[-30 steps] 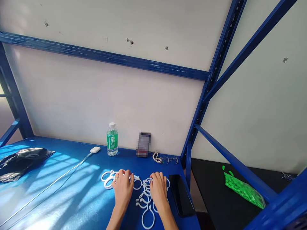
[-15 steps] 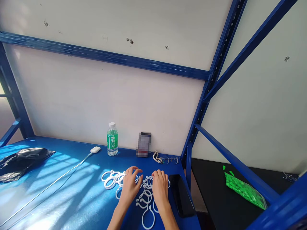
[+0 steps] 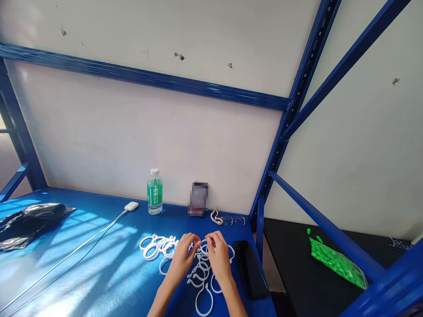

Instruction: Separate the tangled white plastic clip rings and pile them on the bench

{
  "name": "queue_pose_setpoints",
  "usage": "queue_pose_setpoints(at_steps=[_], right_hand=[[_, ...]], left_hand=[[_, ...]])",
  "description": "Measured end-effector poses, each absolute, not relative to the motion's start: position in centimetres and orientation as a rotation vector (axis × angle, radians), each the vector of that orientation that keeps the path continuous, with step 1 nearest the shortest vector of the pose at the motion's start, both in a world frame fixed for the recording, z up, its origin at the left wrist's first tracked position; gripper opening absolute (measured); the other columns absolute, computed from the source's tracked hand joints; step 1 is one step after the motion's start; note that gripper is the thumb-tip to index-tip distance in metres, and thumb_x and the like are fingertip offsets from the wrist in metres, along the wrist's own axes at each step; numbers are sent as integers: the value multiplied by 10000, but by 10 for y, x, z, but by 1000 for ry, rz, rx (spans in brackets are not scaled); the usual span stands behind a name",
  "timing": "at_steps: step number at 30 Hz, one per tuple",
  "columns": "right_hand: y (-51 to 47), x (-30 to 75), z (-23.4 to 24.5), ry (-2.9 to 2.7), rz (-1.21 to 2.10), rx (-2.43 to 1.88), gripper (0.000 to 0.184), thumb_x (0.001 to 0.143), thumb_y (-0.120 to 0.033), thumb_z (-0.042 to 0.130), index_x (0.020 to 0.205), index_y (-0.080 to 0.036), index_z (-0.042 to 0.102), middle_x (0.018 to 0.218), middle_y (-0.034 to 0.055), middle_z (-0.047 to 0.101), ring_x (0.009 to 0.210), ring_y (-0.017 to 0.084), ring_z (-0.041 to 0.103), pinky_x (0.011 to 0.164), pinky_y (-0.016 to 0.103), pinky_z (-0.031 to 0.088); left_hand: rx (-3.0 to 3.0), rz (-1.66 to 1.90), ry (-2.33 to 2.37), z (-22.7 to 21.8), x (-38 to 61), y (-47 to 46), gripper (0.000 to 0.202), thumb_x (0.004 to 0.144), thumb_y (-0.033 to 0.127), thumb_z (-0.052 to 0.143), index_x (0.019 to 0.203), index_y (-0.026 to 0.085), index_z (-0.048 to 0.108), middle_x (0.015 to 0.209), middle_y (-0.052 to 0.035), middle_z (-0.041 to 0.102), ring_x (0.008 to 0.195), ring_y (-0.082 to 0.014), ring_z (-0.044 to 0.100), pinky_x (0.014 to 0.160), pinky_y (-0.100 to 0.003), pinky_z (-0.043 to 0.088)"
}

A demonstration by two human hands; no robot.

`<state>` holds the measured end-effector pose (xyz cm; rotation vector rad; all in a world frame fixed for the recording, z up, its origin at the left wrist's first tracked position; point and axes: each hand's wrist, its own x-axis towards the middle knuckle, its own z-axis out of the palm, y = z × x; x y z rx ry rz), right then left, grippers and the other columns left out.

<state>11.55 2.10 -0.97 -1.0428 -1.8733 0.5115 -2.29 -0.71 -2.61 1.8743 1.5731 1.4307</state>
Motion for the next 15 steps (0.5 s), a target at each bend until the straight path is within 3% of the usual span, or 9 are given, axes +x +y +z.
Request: queue_pose_setpoints(at_steps=[4,9,15], right_hand=[[16,112,-7,-1873,619,-1014,365,977,-412,363,886,-214,655,873,54,658,806,196,628,700,273,475],[13,109,-12,-1902,553,-1082,461,962,-484,357,634,-216,538,562,-15,545,540,160,506,523,249,374],[15,112,-11,-1819,587,-1117,547,923,-570,339,588,-199,561,527,4,578,507,161,514,505,243,368]], left_hand=[[1779,1489,1568,-26,-22,-6,309,921,397,386,746,215,563,750,-35,607,758,-210,542,707,-333,415],[1697,1512,1490,-26,-20,-7,350,906,462,400,712,214,551,713,-22,597,712,-192,541,678,-307,410],[1605,1444,1334,-21,-14,-9,421,903,524,373,648,209,490,638,8,536,649,-160,491,629,-269,382]])
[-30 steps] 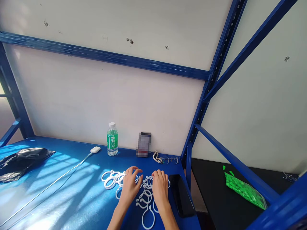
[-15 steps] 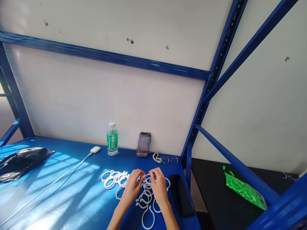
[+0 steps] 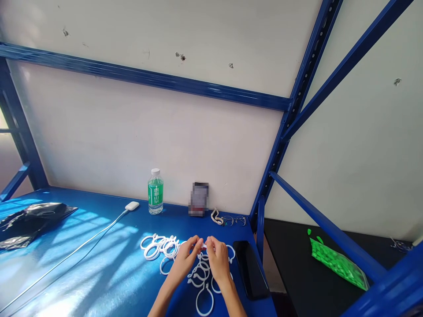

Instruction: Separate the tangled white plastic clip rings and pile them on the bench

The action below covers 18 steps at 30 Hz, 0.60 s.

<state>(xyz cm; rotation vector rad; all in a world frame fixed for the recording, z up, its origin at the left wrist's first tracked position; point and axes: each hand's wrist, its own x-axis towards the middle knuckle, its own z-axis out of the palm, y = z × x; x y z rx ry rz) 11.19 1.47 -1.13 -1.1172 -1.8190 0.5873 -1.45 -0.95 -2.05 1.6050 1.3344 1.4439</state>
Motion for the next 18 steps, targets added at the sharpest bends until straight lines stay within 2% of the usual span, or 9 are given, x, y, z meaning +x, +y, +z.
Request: queue_pose_setpoints(at_steps=[8,18], right_hand=[[12,115,-8,-1793,439,-1193,618,925,-517,259,509,-204,592,513,74,641,516,206,603,530,277,389],[12,114,-11,-1764,469,-1235,596,910,-517,293,482,-212,573,534,93,666,517,214,614,555,282,422]], left_hand=[[1536,1354,1228,-18,-11,-10,463,879,598,333,633,216,418,626,32,448,635,-146,457,631,-259,371],[1550,1372,1194,-25,-11,-8,410,899,520,370,637,208,415,634,30,443,653,-137,437,626,-249,362]])
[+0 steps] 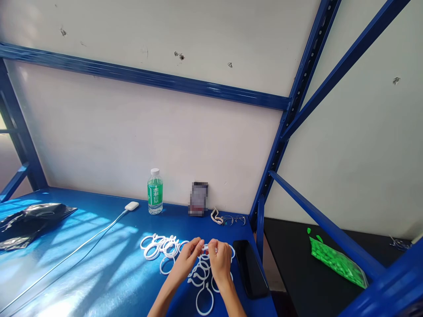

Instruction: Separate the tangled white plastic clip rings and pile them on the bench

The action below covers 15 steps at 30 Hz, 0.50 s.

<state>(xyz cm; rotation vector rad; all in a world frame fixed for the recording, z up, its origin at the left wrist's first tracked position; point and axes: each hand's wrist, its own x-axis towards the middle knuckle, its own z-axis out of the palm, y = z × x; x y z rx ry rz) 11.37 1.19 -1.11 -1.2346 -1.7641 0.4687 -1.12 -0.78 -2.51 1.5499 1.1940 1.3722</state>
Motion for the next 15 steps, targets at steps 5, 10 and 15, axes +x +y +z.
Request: queue_pose_setpoints(at_steps=[5,10,15], right_hand=[[12,113,-14,-1748,490,-1251,566,907,-497,285,515,-211,578,554,94,670,569,231,623,578,292,422],[9,111,-13,-1791,465,-1190,541,938,-500,275,557,-215,532,548,58,624,551,204,584,550,271,398],[8,109,-10,-1814,475,-1134,497,969,-489,290,693,-211,595,636,38,638,599,190,599,570,259,434]], left_hand=[[1516,1409,1187,-23,-10,-8,419,890,527,386,622,205,402,623,41,411,626,-126,412,601,-246,343],[1473,1399,1209,-16,-10,-10,412,893,520,379,626,207,396,614,48,399,606,-119,404,596,-241,342],[1593,1442,1344,-21,-14,-8,371,896,476,406,656,201,473,640,23,507,633,-135,461,609,-240,361]])
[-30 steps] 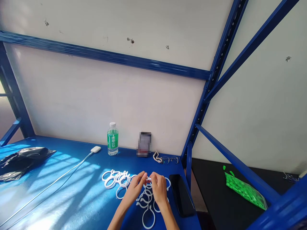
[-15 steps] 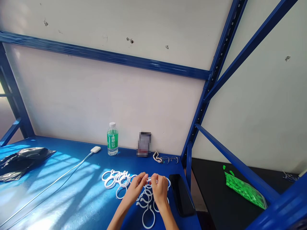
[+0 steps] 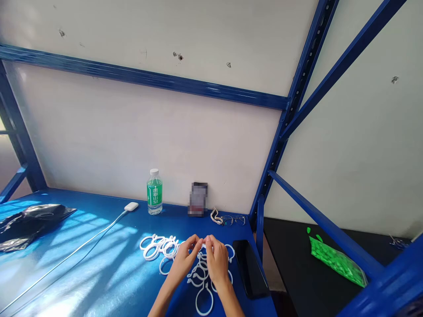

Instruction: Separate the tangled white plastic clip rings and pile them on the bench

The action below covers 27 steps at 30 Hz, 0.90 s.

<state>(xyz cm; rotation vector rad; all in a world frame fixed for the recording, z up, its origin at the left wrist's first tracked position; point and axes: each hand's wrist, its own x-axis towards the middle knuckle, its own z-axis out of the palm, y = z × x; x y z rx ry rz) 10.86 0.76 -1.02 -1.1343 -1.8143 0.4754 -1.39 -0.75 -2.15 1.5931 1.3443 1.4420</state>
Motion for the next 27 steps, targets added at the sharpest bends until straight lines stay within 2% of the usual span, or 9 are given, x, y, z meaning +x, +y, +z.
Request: queue_pose_setpoints(at_steps=[2,4,7,11,13,15,18,22,27], right_hand=[[9,110,-9,-1813,477,-1121,443,989,-426,264,855,-212,629,812,57,679,757,200,636,681,271,474],[12,112,-9,-1830,412,-1149,388,991,-366,266,938,-217,620,916,67,677,854,211,627,758,300,478],[16,114,-9,-1959,277,-1235,276,945,-252,351,865,-224,613,887,56,665,859,231,605,765,343,466],[15,114,-13,-2166,179,-1332,189,793,-94,466,792,-229,598,900,37,649,922,250,586,776,369,446],[12,113,-16,-2230,182,-1333,243,726,-59,486,846,-235,605,989,38,644,1003,256,569,831,386,438],[9,114,-18,-2283,201,-1311,377,682,-42,495,981,-244,605,1118,47,627,1106,265,534,923,414,408],[9,116,-23,-2360,233,-1290,541,676,-37,503,1169,-251,556,1231,58,600,1201,279,485,1034,466,322],[12,118,-26,-2417,232,-1293,522,712,-17,474,1171,-252,555,1177,54,631,1148,279,532,1053,513,281],[13,117,-24,-2394,180,-1284,362,751,-10,448,1001,-242,570,1033,39,653,1019,251,587,992,481,344]], left_hand=[[1616,1482,1487,-26,-18,-6,370,906,463,384,656,207,476,638,16,523,633,-147,483,602,-245,363],[1645,1515,1700,-30,-22,-5,368,914,441,372,642,213,472,624,8,532,639,-166,503,607,-260,362],[1710,1467,2087,-33,-30,-5,344,913,373,380,632,214,497,623,-19,563,679,-206,534,632,-293,356],[1704,1267,2503,-34,-35,-9,301,914,306,389,717,192,585,746,-67,614,817,-255,566,671,-323,356],[1683,1154,2621,-34,-36,-10,299,919,289,382,764,180,614,811,-81,615,872,-269,567,698,-340,359],[1682,1065,2686,-36,-35,-11,300,922,270,372,801,176,630,864,-90,609,908,-275,564,718,-357,360],[1694,1016,2742,-40,-33,-12,284,916,255,377,838,176,639,927,-99,602,949,-280,558,744,-379,362],[1706,1029,2800,-45,-33,-11,246,895,252,412,848,173,640,953,-108,601,983,-291,550,788,-409,370],[1722,1057,2796,-44,-31,-10,226,881,228,418,871,157,633,981,-126,593,987,-303,549,799,-433,387]])
